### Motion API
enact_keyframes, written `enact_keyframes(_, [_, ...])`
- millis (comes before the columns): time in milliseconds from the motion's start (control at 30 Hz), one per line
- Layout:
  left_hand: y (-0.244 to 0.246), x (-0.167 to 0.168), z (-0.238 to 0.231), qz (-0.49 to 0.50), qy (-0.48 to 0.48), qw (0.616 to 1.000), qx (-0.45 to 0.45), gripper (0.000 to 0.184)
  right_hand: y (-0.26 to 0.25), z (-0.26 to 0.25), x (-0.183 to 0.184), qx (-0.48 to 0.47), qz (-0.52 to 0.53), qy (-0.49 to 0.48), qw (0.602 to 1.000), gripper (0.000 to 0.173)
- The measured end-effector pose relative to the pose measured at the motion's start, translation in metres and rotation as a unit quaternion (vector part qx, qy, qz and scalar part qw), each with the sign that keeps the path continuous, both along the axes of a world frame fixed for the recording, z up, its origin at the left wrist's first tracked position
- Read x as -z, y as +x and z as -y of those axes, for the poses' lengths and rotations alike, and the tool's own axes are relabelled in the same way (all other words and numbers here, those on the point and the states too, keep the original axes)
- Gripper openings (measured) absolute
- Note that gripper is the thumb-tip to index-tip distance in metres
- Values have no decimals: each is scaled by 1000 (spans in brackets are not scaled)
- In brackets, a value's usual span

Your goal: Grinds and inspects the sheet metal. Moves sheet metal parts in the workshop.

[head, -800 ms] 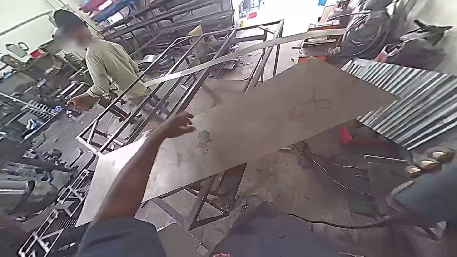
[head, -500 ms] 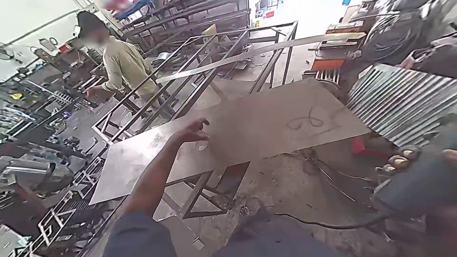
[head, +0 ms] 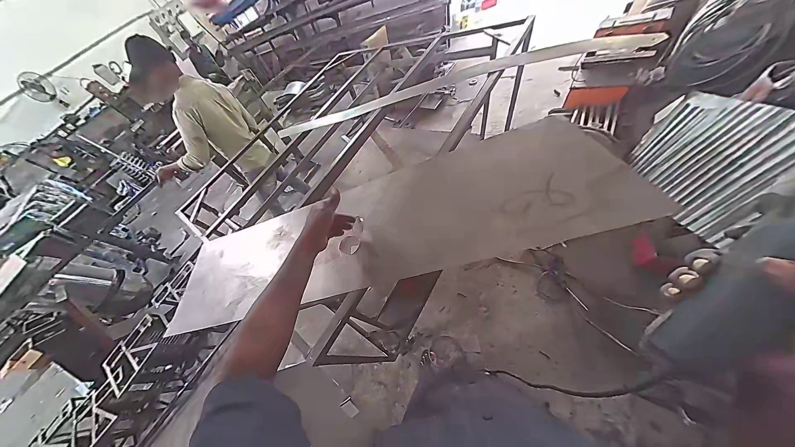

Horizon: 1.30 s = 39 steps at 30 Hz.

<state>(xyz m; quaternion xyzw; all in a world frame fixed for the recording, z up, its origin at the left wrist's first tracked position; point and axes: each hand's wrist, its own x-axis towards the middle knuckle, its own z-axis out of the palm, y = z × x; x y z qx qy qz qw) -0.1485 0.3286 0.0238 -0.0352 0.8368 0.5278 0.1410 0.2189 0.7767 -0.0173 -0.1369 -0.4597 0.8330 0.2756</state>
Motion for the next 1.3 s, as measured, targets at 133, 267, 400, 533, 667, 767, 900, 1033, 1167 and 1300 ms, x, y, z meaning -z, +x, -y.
enact_keyframes(133, [-1,1,11,-206,-192,948,147,34,-1,-5,9,-10,-14,0,1000,33])
enact_keyframes(267, [0,17,2,-191,-331,882,276,57,-8,3,-7,-27,0,-2,1000,42])
enact_keyframes(400, [16,17,-28,-140,-216,940,226,51,-6,9,-16,-16,7,17,1000,40])
enact_keyframes(533, [10,11,-24,-265,-178,922,217,30,1,11,-18,-7,-2,29,1000,43])
enact_keyframes(667, [15,1,-6,-220,-369,879,205,33,4,9,-13,-12,1,12,1000,35])
enact_keyframes(767, [24,5,6,-181,-422,866,200,25,3,13,-14,3,30,-4,1000,27])
enact_keyframes(900, [40,15,10,-108,-346,923,127,35,-1,10,-10,0,41,9,999,31])
enact_keyframes(1033, [42,35,6,7,-227,969,100,42,-13,15,-11,-23,46,13,999,32])
enact_keyframes(1167, [103,0,-25,-191,-301,933,55,34,-35,31,-17,-53,41,31,997,52])
enact_keyframes(1300, [229,9,-111,-142,62,922,354,55,-77,80,-24,-66,49,64,995,46])
